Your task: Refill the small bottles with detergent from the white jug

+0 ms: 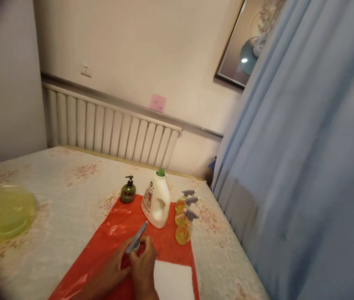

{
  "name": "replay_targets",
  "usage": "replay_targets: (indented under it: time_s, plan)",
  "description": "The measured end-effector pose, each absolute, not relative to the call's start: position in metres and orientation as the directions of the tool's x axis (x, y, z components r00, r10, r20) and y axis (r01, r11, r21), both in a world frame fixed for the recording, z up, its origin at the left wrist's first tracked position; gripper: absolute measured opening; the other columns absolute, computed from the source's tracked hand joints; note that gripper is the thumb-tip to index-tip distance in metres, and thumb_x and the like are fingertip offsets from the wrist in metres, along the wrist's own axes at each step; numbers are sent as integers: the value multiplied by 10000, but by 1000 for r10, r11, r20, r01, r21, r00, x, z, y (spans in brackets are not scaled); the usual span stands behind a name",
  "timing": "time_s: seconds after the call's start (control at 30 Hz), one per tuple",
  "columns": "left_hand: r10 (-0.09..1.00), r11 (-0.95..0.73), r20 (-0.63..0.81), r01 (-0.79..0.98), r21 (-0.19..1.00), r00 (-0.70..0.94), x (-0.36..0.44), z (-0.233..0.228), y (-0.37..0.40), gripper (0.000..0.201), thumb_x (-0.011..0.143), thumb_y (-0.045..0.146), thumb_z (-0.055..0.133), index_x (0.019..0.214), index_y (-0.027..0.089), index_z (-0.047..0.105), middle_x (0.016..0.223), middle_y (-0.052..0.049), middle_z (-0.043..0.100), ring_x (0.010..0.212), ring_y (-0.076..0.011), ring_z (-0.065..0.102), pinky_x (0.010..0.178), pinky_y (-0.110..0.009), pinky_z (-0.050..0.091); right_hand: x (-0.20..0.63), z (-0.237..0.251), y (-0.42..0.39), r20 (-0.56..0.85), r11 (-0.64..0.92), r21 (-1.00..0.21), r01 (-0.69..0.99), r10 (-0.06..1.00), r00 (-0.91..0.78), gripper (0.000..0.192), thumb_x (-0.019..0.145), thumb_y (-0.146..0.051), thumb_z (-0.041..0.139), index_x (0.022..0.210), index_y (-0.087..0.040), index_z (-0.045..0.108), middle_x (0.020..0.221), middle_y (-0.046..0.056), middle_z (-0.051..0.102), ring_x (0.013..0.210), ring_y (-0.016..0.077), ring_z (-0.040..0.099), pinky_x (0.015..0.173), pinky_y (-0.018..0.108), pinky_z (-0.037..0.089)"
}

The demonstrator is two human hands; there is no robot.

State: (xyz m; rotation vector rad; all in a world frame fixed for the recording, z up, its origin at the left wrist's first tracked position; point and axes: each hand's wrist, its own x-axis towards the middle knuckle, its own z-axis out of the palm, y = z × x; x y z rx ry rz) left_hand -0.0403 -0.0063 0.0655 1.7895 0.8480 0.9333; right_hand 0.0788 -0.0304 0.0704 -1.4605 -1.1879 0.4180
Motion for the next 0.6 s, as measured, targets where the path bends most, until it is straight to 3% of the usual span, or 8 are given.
replay_targets:
  time_s: [0.27, 0.6]
  plan:
    - [927, -341, 291, 206, 917, 238, -19, 46, -5, 451, 754, 313, 533, 1177, 243, 673, 1221, -63, 708, 1199, -304, 614, 1067, -433, 461, 76, 74, -28, 369, 163, -894, 417, 796, 480, 207, 617, -88, 588, 772, -225, 591, 746, 12, 709, 692, 222, 672, 674, 300, 520]
    - [945, -303, 266, 210, 929, 187, -17, 43, -7, 422, 792, 355, 512, 1151, 215, 683, 1196, -74, 717, 1196, -290, 619, 1071, -430, 454, 83, 86, -32, 354, 215, -895, 390, 875, 330, 259, 664, -137, 619, 898, -200, 709, 892, 40, 735, 850, 238, 680, 778, 305, 508]
